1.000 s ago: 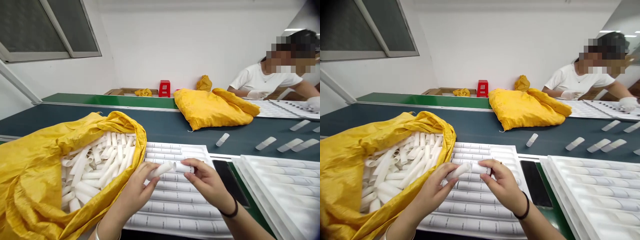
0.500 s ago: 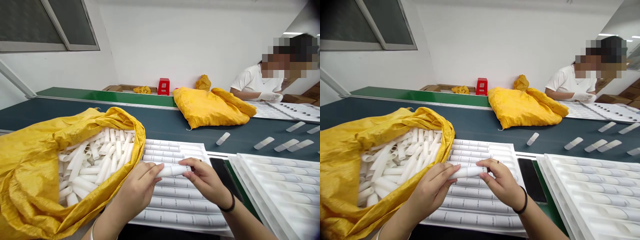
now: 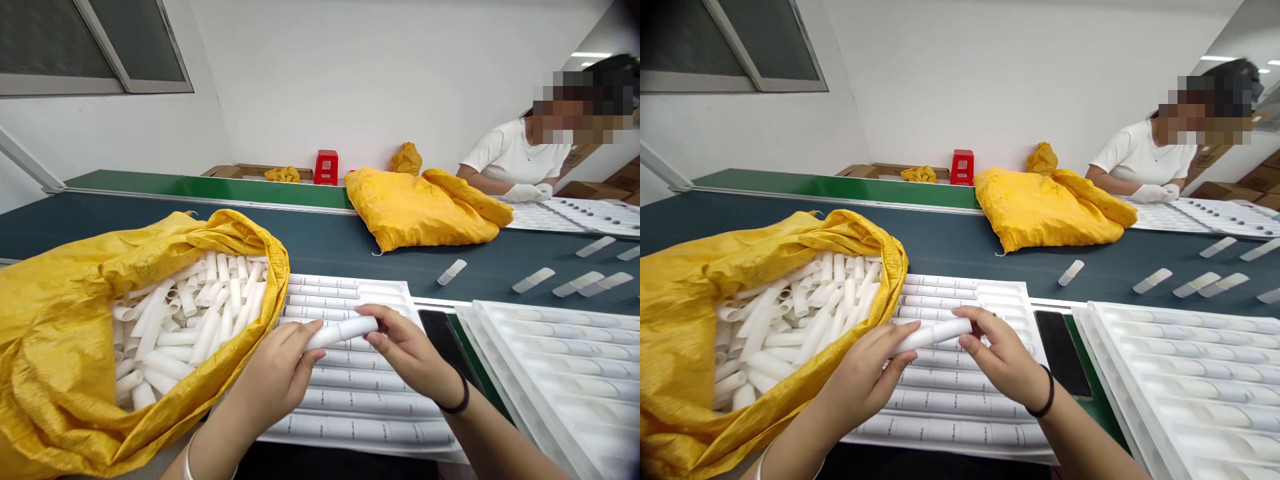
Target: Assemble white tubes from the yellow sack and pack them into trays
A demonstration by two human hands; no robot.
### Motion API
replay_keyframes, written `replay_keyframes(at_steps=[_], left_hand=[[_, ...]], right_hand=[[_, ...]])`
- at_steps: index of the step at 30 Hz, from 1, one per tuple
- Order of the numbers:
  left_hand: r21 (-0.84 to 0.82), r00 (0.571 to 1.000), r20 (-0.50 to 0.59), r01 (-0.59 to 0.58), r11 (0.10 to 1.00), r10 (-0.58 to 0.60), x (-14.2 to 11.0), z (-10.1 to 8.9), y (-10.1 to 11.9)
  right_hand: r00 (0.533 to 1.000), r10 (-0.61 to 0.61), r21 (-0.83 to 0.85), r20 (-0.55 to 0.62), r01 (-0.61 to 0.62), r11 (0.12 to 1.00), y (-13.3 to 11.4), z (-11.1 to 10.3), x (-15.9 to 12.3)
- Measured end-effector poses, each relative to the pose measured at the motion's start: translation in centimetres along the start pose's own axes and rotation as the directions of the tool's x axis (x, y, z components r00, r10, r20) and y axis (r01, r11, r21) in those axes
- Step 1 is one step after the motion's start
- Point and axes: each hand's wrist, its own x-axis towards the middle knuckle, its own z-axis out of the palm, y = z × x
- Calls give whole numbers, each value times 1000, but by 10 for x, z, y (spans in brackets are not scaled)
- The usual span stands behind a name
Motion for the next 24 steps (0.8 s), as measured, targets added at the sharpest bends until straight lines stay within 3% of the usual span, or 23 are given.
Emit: replay_keyframes(at_steps=[3, 5, 8, 12, 15, 21, 24], left_hand=[[-124, 982, 104, 167, 978, -154, 4, -2, 3], [-176, 973, 149, 204, 963, -179, 7, -2, 5], [-178, 982, 118, 169, 969, -150, 7, 0, 6], [-20, 999, -28, 16, 1000, -17, 3, 7, 2], [93, 996, -52, -74, 993, 79, 2, 10, 0], [66, 996, -5, -91, 994, 92, -1, 20, 6], [70, 997, 31, -73, 995, 71, -6, 28, 11]], right_hand=[[956, -294, -172, 4, 290, 942, 3, 0, 2], [941, -339, -198, 13, 334, 921, 4, 1, 2], [960, -279, -216, -6, 272, 938, 4, 3, 1], [990, -136, -157, -28, 130, 979, 5, 6, 0], [999, -43, -96, -23, 40, 995, 4, 8, 1], [994, -101, -130, 36, 104, 986, -6, 8, 0], [971, -117, -190, 209, 158, 969, 0, 13, 1]])
